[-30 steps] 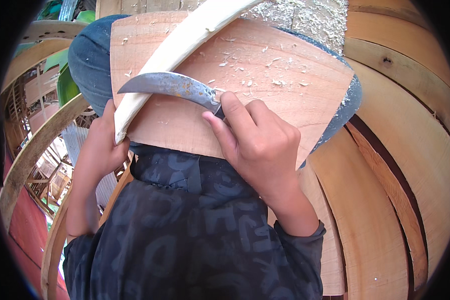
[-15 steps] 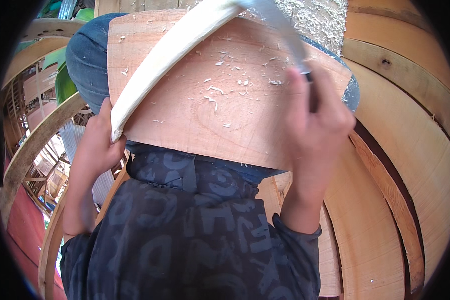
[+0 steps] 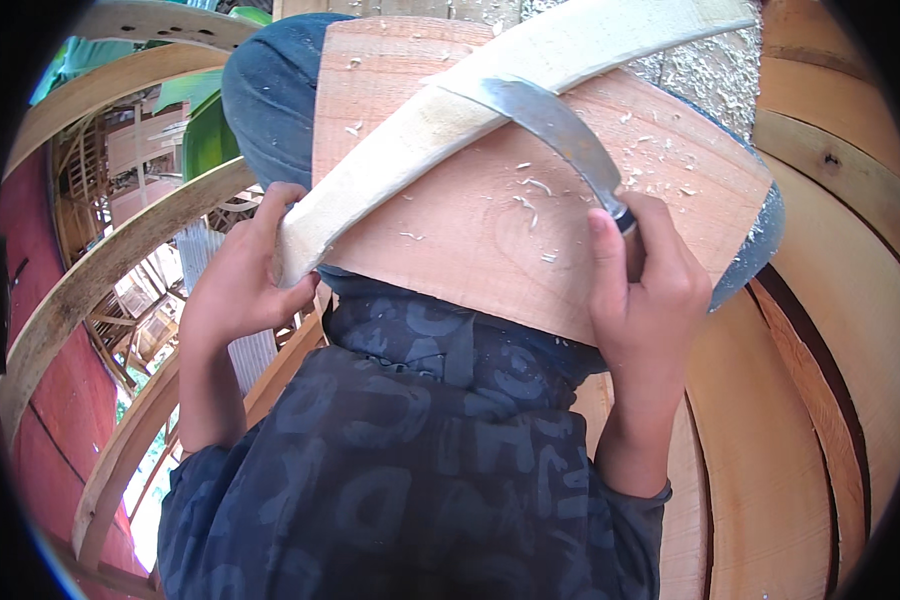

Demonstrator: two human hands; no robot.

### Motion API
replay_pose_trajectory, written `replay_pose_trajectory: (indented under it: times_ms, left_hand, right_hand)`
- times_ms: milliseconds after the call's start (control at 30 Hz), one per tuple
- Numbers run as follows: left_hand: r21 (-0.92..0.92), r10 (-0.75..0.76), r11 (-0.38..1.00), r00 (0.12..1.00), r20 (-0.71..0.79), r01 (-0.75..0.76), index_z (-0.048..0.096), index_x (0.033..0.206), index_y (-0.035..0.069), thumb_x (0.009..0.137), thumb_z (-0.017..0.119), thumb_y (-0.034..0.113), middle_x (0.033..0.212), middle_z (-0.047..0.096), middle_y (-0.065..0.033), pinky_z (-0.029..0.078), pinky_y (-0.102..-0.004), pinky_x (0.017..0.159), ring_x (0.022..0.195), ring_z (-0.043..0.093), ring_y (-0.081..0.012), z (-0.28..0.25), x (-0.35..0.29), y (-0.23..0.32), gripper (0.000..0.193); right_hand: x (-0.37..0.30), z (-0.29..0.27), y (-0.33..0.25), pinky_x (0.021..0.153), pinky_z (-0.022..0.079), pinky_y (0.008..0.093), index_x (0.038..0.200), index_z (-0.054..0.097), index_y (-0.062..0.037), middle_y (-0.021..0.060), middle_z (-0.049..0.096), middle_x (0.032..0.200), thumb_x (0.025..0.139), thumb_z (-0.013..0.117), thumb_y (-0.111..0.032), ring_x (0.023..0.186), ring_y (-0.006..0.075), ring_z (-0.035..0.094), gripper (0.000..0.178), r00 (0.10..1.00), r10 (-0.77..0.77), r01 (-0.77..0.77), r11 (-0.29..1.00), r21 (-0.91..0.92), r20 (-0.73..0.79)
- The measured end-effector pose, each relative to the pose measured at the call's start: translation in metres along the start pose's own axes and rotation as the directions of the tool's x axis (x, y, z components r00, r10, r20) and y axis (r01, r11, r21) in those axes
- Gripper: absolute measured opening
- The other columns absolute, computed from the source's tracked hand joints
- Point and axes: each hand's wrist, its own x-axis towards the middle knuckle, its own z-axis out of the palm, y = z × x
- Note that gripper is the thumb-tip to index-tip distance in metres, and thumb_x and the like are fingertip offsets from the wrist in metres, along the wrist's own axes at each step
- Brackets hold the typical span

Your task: The person uses a curved knife to shave and shape a long, thin piece of light-colored wood. They hold the wood on their lap and repeatedly scrape the blade along its length to remove thin shavings, refining the surface.

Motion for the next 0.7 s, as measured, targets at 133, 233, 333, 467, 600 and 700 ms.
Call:
replay_pose_trajectory:
  times_ms: [133, 233, 333, 467, 600, 700]
  left_hand:
    - [-0.018, 0.042, 0.999, 0.999, -0.026, -0.042, 0.046, 0.124, 0.005, 0.070, 0.075, 0.024, 0.086, 0.066, -0.0267, 0.051, -0.0456, 0.073, 0.083, 0.066, -0.0443, -0.010, -0.014, -0.009, 0.064]
    - [-0.047, -0.034, 0.998, 0.997, -0.065, 0.031, 0.055, 0.115, 0.003, 0.068, 0.081, 0.036, 0.086, 0.068, -0.0236, 0.052, -0.0430, 0.073, 0.082, 0.068, -0.0417, -0.007, -0.019, -0.025, 0.063]
    - [0.081, -0.105, 0.991, 0.993, -0.062, 0.110, 0.064, 0.104, -0.002, 0.066, 0.083, 0.038, 0.083, 0.070, -0.0208, 0.053, -0.0402, 0.072, 0.078, 0.070, -0.0354, -0.006, -0.021, -0.045, 0.058]
    - [-0.215, -0.074, 0.974, 0.997, -0.009, 0.070, 0.064, 0.114, -0.005, 0.070, 0.080, 0.034, 0.088, 0.072, -0.0149, 0.053, -0.0336, 0.073, 0.077, 0.068, -0.0206, 0.002, -0.028, -0.045, 0.061]
    - [-0.337, -0.154, 0.924, 0.983, 0.097, 0.178, 0.063, 0.119, -0.004, 0.076, 0.078, 0.034, 0.096, 0.071, -0.0165, 0.052, -0.0333, 0.079, 0.087, 0.067, -0.0201, 0.013, -0.034, -0.002, 0.059]
    - [-0.419, -0.119, 0.898, 0.991, 0.060, 0.133, 0.062, 0.120, -0.004, 0.077, 0.079, 0.035, 0.097, 0.071, -0.0168, 0.052, -0.0336, 0.081, 0.088, 0.067, -0.0204, 0.033, -0.031, 0.017, 0.060]
  right_hand:
    - [-0.004, -0.003, -0.002, 0.051, 0.036, 0.0253, 0.102, 0.065, 0.0008, 0.0032, 0.048, 0.062, 0.098, 0.061, -0.017, 0.055, 0.0077, 0.045, 0.019, 0.997, 0.079, -0.078, 0.987, 0.142, -0.002]
    - [-0.008, -0.004, -0.001, 0.053, 0.036, 0.0255, 0.100, 0.062, 0.0018, 0.0032, 0.047, 0.062, 0.099, 0.057, -0.015, 0.057, 0.0076, 0.044, 0.017, 0.994, 0.108, -0.109, 0.974, 0.196, 0.016]
    - [-0.015, -0.004, 0.003, 0.052, 0.036, 0.0260, 0.097, 0.060, 0.0013, 0.0034, 0.047, 0.062, 0.099, 0.056, -0.015, 0.056, 0.0082, 0.043, 0.017, 0.992, 0.116, -0.123, 0.970, 0.209, 0.047]
    - [-0.022, -0.011, 0.003, 0.052, 0.036, 0.0268, 0.093, 0.058, 0.0007, 0.0047, 0.046, 0.062, 0.100, 0.056, -0.016, 0.056, 0.0097, 0.043, 0.018, 0.993, 0.073, -0.091, 0.976, 0.199, 0.094]
    - [-0.027, -0.011, 0.000, 0.051, 0.037, 0.0290, 0.089, 0.059, 0.0001, 0.0085, 0.047, 0.061, 0.098, 0.060, -0.018, 0.052, 0.0149, 0.045, 0.020, 0.991, -0.049, 0.023, 0.978, 0.205, 0.123]
    - [-0.029, -0.008, -0.010, 0.049, 0.039, 0.0315, 0.088, 0.060, 0.0000, 0.0118, 0.051, 0.061, 0.095, 0.065, -0.018, 0.049, 0.0212, 0.048, 0.020, 0.978, -0.118, 0.088, 0.981, 0.174, 0.169]
